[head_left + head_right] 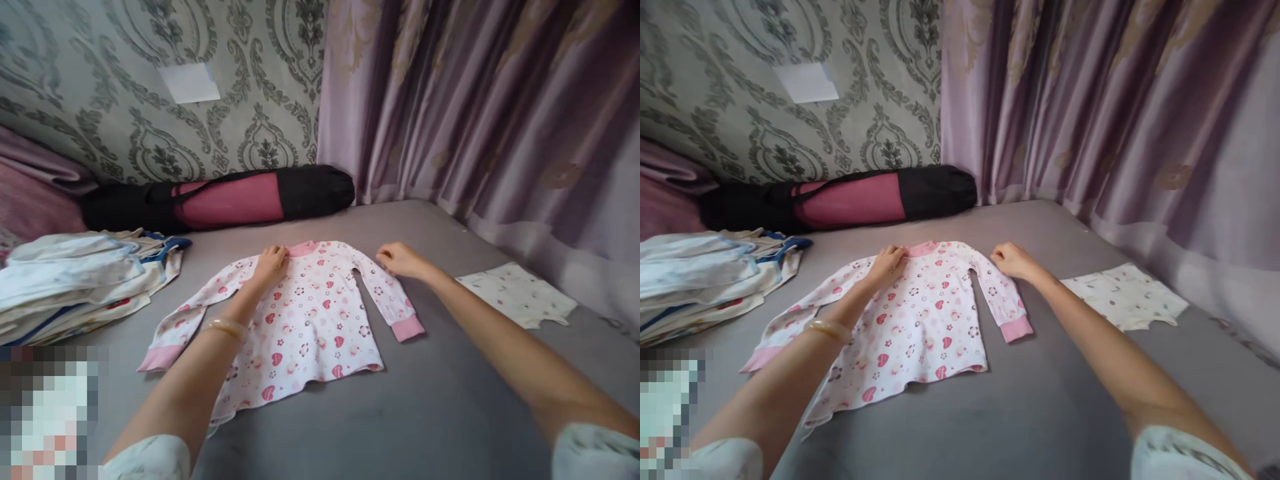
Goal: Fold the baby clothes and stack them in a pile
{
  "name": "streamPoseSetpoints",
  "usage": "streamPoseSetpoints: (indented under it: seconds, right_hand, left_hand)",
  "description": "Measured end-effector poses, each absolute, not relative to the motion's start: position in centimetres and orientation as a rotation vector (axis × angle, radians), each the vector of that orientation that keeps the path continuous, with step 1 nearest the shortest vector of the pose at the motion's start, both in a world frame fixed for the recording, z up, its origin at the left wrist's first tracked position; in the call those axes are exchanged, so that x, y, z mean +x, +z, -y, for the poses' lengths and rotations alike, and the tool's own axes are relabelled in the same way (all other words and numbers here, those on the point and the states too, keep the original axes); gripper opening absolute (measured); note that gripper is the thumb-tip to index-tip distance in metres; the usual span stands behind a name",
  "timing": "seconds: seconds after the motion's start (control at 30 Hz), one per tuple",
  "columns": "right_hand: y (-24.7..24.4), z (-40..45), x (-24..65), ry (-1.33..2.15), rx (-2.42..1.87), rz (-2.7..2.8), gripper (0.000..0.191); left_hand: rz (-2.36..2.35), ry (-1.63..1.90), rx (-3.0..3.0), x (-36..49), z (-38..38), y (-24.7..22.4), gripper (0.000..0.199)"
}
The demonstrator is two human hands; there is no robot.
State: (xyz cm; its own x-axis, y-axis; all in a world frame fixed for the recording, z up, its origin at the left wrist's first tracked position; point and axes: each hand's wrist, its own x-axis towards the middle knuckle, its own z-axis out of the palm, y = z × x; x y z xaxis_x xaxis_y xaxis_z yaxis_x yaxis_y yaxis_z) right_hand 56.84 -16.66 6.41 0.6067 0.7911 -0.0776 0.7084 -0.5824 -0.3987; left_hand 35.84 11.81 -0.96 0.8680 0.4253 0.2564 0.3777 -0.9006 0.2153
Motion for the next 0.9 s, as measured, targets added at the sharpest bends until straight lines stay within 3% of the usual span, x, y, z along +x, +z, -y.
streamPoseSetpoints:
  seconds: [0.13,0.3,0.43,0.53,0.67,0.73,0.9]
  right_hand:
    - [6.6,23.8,52.5,0.622,-2.49,1.297,0.025]
    - [6.5,26.6,49.4,0.651,-2.437,1.552,0.038]
    - [5.9,27.0,48.2,0.502,-2.481,1.673,0.019]
    - [5.0,26.9,46.8,0.24,-2.629,1.648,0.024]
    - [5.5,26.2,48.8,0.308,-2.635,1.34,0.018]
    - [6.6,25.9,52.7,0.429,-2.429,1.13,0.016]
    - [8.5,25.7,63.7,0.321,-1.95,0.341,0.02]
  left_hand:
    - [-0.65,0.573,2.885,38.0,-9.3,0.4,0.021]
    - [-0.194,0.501,2.761,42.6,-4.6,-0.1,0.027]
    - [-0.176,0.559,2.685,45.1,-2.1,-1.5,0.031]
    - [-0.25,0.597,2.645,45.6,-1.5,-2.3,0.034]
    - [-0.289,0.551,2.66,45.4,-1.3,-2.4,0.039]
    - [-0.314,0.507,2.696,45.3,-1.1,-2.3,0.042]
    - [-0.403,0.383,2.749,45.2,-0.5,-2.0,0.049]
